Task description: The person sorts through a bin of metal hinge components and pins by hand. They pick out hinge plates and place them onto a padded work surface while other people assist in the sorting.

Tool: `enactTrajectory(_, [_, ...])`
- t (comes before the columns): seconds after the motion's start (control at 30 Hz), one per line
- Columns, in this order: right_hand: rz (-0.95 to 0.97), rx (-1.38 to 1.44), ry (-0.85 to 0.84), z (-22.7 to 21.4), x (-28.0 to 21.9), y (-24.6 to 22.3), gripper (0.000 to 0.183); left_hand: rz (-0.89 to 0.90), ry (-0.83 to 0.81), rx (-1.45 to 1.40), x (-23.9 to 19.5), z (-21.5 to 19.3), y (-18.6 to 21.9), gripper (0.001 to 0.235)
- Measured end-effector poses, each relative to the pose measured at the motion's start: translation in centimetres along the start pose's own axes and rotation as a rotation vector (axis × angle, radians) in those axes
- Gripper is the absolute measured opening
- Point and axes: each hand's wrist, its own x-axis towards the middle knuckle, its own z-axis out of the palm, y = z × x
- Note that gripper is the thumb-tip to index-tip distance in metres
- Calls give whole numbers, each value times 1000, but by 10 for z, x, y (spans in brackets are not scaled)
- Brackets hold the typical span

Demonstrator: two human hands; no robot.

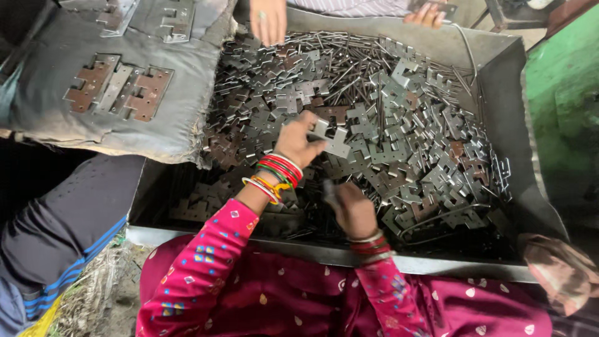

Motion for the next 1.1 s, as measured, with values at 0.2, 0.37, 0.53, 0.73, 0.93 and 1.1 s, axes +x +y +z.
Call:
enactTrajectory(0.2, [642, 967, 384, -61, -18, 52, 16, -269, -174, -537, 19, -18, -17, 23])
enactTrajectory(0.37, [861, 1638, 281, -59, -27, 75, 26, -598, -179, -974, 12, -16, 16, 29])
enactTrajectory(0.53, [1053, 1535, 76, -34, -18, 43, 36, -755, -296, -689, -26, 33, 15, 46])
enactTrajectory(0.73, [890, 1657, 67, -27, -1, 2, 54, -236, -399, 225, -93, 94, 20, 52])
enactTrajectory(0.93, [498, 105, 46, -39, -1, 57, 53, -145, -300, 609, -32, 23, 41, 28])
enactTrajectory(1.1, [482, -520, -60, -23, -19, 126, 47, -124, 237, 1185, 19, -103, -1, 17])
